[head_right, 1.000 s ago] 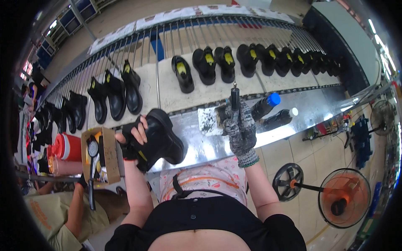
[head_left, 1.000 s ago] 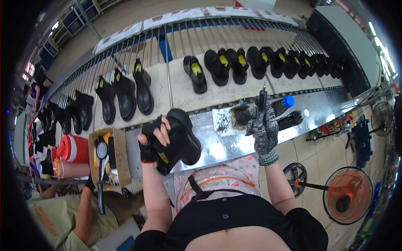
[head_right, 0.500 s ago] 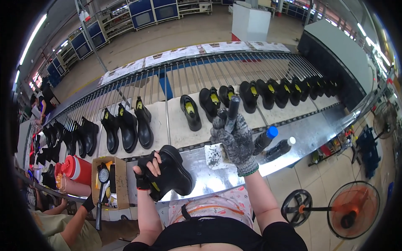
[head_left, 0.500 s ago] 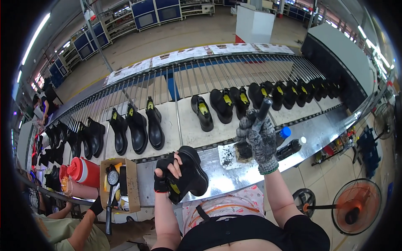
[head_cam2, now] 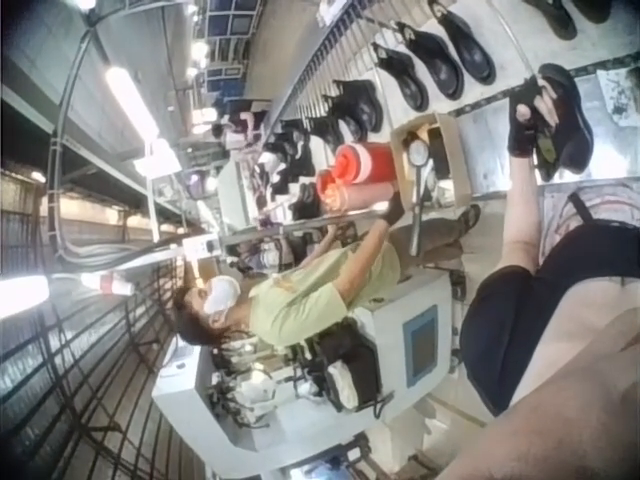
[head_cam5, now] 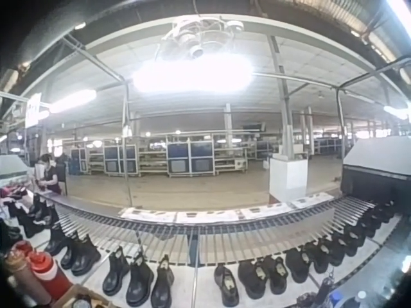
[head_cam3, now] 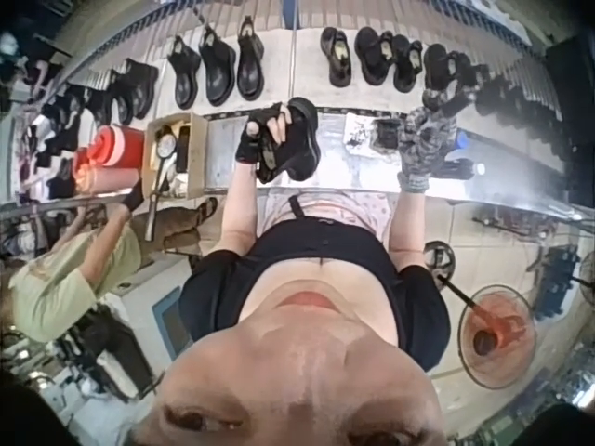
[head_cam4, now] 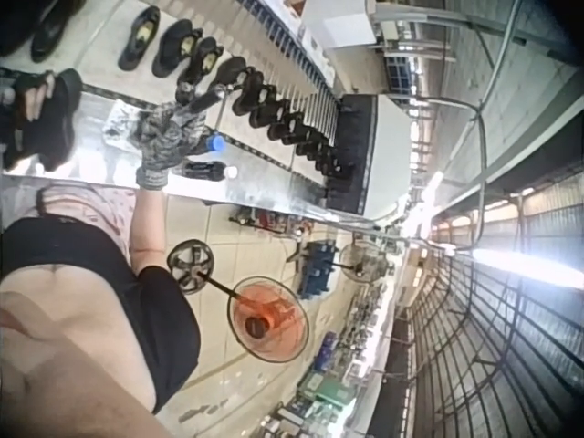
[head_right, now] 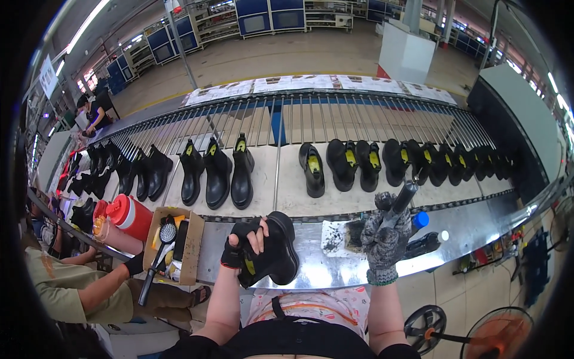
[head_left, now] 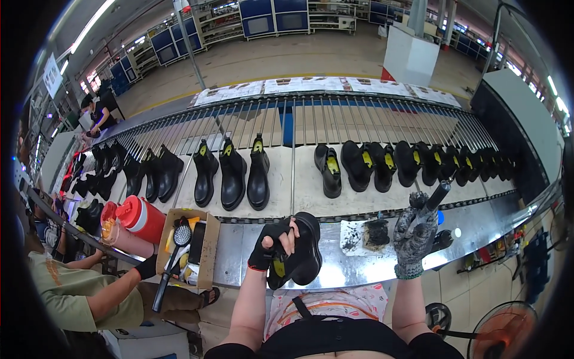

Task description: Applying a finishing liquid or adhesive to the seams of a black boot on an assembly line.

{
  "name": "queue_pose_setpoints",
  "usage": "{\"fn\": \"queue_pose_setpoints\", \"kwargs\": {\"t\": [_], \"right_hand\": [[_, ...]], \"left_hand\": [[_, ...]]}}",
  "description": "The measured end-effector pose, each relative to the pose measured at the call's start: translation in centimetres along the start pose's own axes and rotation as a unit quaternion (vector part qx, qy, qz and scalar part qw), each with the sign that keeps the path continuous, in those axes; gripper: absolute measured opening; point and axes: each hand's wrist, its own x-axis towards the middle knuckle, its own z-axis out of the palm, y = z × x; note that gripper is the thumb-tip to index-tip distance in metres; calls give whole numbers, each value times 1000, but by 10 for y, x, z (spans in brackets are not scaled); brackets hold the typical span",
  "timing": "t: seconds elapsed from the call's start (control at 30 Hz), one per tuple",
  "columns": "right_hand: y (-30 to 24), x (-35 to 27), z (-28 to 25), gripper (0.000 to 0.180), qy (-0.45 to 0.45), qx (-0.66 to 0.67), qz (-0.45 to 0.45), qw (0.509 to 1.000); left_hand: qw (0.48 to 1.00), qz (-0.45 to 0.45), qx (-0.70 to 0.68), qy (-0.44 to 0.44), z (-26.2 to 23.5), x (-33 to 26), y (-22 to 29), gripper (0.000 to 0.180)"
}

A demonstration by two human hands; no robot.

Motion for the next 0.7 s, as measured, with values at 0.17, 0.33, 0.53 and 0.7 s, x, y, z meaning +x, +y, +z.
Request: {"fn": "queue_pose_setpoints", "kwargs": {"t": [0.17,0.33,0.53,0.7], "right_hand": [[4,-4,-10,63,47,8,9,999],[0,-2,0,59,27,4,-1,1000],[1,-5,-2,53,36,-7,-14,999],[3,-6,-3,45,62,-36,-26,997]], "left_hand": [[999,28,-15,16,7,10,5,77],[999,26,-12,18,8,12,4,76],[999,26,-22,1,10,10,2,75],[999,21,-25,6,13,10,7,74]]}}
